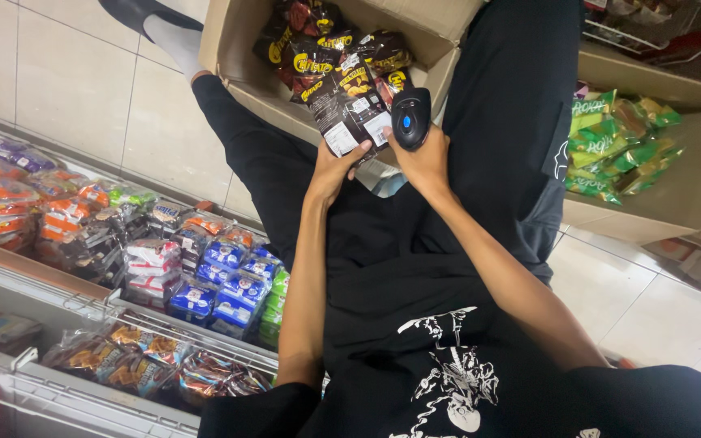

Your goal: The person sits on the floor to scan snack bags using a handheld barcode scanner before placing them onto the wire shelves of a display rack, subsequently using a cloth to wipe down parts of the shelf.

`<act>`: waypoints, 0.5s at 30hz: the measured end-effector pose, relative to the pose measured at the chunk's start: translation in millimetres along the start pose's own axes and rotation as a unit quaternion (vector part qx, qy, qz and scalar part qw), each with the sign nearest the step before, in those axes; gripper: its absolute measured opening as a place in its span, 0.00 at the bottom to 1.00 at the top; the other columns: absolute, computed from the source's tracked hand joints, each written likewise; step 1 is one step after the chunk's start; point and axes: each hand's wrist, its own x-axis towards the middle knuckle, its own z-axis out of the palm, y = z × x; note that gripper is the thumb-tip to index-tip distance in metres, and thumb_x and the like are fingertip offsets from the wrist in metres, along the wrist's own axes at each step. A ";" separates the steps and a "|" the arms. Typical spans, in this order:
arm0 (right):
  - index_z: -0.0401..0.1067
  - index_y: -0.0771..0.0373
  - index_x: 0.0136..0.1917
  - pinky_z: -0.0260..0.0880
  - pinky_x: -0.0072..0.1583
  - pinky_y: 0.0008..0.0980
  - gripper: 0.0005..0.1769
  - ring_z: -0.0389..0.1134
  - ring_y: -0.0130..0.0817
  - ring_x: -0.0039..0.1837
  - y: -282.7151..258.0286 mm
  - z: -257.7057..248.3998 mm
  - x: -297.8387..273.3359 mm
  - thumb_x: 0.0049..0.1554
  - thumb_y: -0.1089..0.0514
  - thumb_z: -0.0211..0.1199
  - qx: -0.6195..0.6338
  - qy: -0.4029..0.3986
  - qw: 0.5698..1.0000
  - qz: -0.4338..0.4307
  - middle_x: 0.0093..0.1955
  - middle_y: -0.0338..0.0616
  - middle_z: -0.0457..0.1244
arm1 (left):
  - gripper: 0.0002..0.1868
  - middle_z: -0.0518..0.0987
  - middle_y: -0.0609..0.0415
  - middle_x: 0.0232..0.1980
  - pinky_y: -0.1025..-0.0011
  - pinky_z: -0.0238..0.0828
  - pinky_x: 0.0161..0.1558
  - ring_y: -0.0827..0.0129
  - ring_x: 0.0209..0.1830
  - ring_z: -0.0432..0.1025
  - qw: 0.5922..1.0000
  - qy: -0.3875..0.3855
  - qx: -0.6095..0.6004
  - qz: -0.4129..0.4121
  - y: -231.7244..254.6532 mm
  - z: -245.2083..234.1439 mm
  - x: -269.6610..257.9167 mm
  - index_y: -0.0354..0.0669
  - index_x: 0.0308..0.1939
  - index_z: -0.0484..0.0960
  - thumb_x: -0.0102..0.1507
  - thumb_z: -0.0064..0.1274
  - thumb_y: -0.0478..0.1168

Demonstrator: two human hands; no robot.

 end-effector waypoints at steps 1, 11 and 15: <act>0.76 0.68 0.46 0.76 0.48 0.32 0.14 0.78 0.34 0.47 -2.7 -0.7 -0.1 0.55 0.57 0.76 0.000 0.000 1.000 -0.001 0.41 0.48 0.73 | 0.20 0.79 0.56 0.39 0.80 0.60 0.20 0.80 0.25 0.68 1.000 0.000 0.000 0.001 -0.3 0.2 0.1 0.34 0.52 0.76 0.60 0.66 0.35; 0.77 0.69 0.44 0.76 0.47 0.31 0.19 0.78 0.33 0.44 -1.3 -4.7 4.7 0.50 0.53 0.80 -0.010 0.002 1.000 0.009 0.40 0.48 0.73 | 0.19 0.79 0.56 0.37 0.78 0.62 0.20 0.79 0.23 0.68 1.000 -0.017 0.013 0.012 0.5 4.4 -1.5 0.34 0.50 0.77 0.60 0.67 0.36; 0.77 0.68 0.44 0.76 0.46 0.32 0.18 0.77 0.31 0.42 1.1 -4.6 4.1 0.51 0.52 0.79 -0.006 0.003 1.000 0.023 0.38 0.46 0.73 | 0.19 0.79 0.57 0.37 0.78 0.63 0.20 0.79 0.24 0.69 1.000 -0.011 0.017 0.012 1.0 4.7 -1.6 0.35 0.50 0.77 0.60 0.67 0.36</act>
